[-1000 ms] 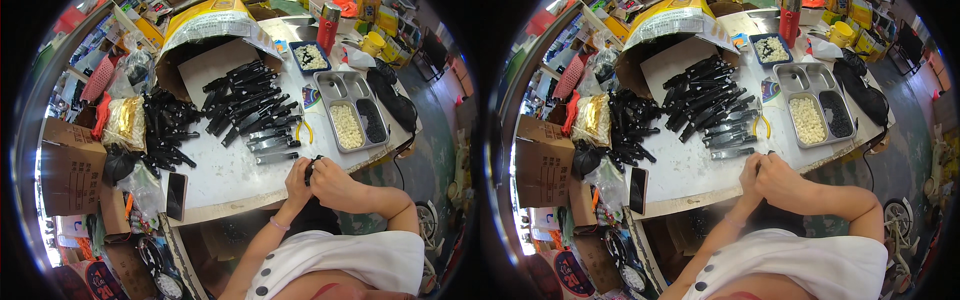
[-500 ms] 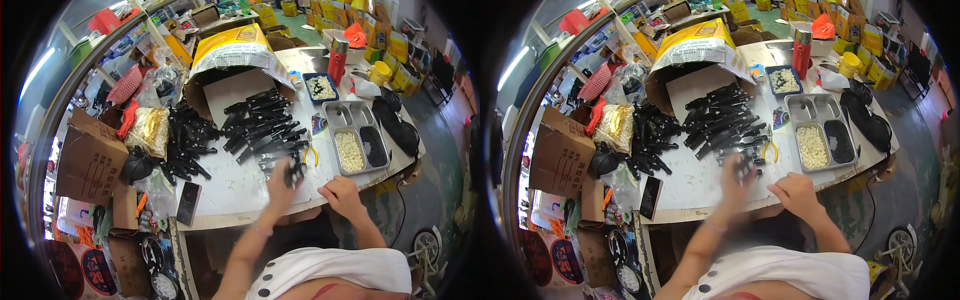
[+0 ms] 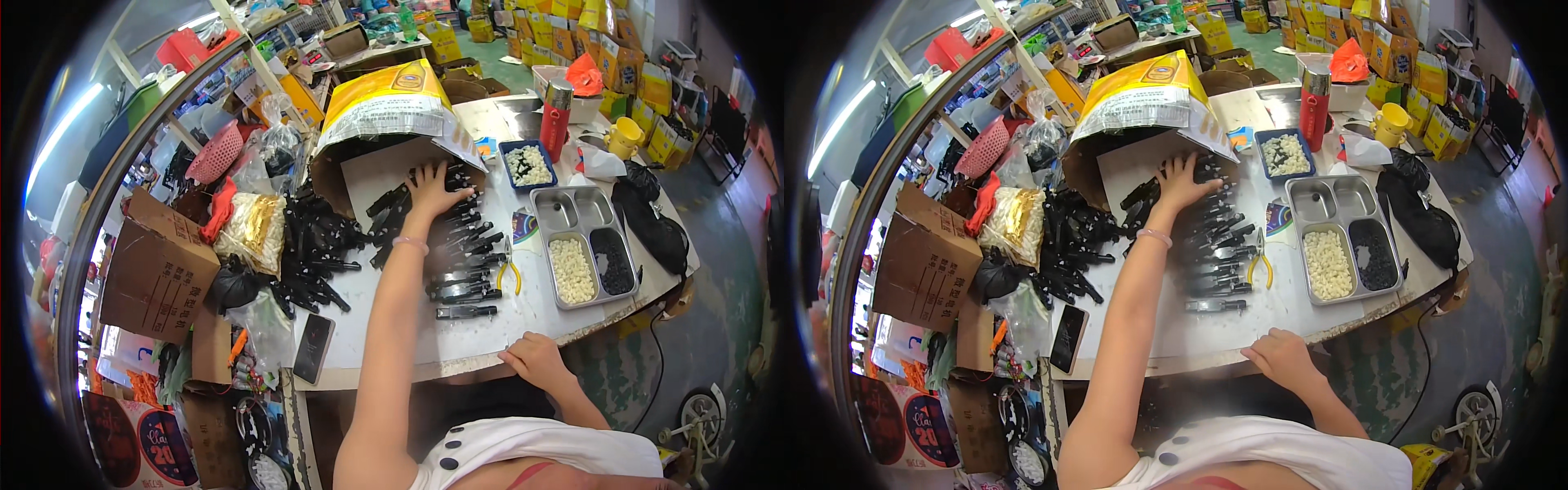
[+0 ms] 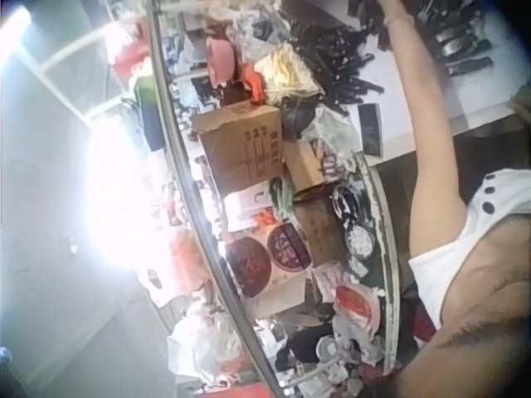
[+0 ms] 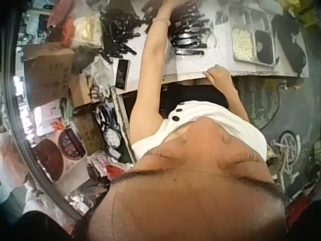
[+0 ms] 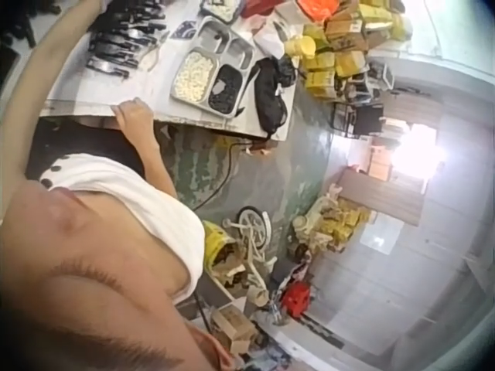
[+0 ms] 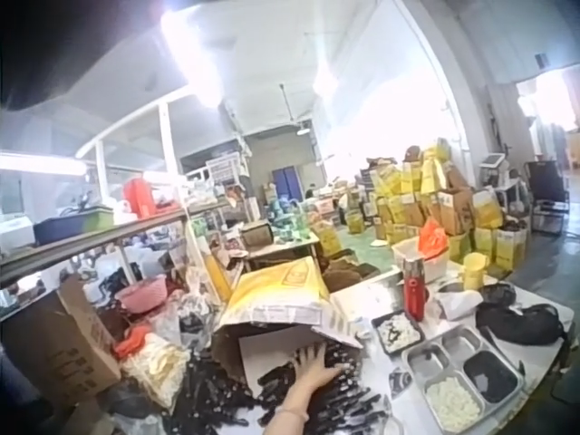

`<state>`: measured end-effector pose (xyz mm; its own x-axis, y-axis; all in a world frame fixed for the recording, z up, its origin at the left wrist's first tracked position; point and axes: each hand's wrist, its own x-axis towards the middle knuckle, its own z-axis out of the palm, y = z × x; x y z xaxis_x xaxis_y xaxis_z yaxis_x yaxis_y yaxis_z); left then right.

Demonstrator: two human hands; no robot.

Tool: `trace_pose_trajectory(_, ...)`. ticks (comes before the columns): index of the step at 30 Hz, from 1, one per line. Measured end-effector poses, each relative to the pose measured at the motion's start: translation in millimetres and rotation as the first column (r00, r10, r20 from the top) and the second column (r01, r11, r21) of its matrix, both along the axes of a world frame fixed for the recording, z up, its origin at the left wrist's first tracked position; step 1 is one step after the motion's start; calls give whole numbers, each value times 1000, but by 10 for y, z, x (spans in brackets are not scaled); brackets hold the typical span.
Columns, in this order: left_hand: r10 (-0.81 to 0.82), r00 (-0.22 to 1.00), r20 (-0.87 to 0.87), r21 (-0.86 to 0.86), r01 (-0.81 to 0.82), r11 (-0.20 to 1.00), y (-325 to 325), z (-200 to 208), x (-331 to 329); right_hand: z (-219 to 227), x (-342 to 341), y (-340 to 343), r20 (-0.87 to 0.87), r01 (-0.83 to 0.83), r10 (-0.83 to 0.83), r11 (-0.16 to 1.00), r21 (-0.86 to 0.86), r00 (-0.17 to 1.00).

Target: Assembling small black plastic components by inserting metal pins using pliers at a workbench.

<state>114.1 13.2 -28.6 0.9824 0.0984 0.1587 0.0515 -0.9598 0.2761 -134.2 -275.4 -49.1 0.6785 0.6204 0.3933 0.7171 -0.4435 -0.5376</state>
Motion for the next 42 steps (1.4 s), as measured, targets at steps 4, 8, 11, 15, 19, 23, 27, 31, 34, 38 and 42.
trace_pose_trajectory(4, -34, 990, 134, -77, 45, 996, 86, 1, -6, 55, 17, 91, -7, -57, 57, 998, -20, 998)
trace_pose_trajectory(8, -43, 880, 474, -220, 166, 961, 200, 110, -284, 82, -2, 146, 9, -72, 72, 997, -5, 997)
trace_pose_trajectory(11, -32, 827, 561, -257, 211, 943, 366, 97, -912, -17, 9, 131, -20, -70, 70, 998, 2, 997)
trace_pose_trajectory(15, 4, 849, 528, -181, 107, 978, 713, -110, -1777, -98, -14, 162, -2, -134, 134, 991, -21, 991)
trace_pose_trajectory(19, 120, 882, 455, -18, -125, 992, 1263, -175, -2362, 0, -11, 338, -15, -197, 197, 980, -28, 980)
trace_pose_trajectory(23, 109, 944, 311, 149, -162, 975, 1618, -195, -2404, 16, -36, 565, 18, -265, 266, 964, -24, 964)
trace_pose_trajectory(27, -105, 952, 288, 606, -96, 790, 1808, -420, -2203, 48, -159, 788, 53, -344, 344, 939, -6, 937)
trace_pose_trajectory(31, -251, 884, 395, 477, 37, 878, 1848, -405, -2143, -2, -211, 825, 69, -335, 336, 942, -23, 939)
trace_pose_trajectory(34, 335, 863, 378, -613, -38, 789, 1922, -377, -2125, -55, -216, 750, 20, -278, 278, 960, -24, 960)
trace_pose_trajectory(38, -81, 936, 342, -88, 118, 989, 2113, 309, -2014, -44, -138, 693, 18, -267, 269, 961, -74, 963)
trace_pose_trajectory(42, -216, 976, -10, 309, 208, 928, 2433, 447, -1842, -19, -110, 809, 34, -262, 265, 962, -74, 964)
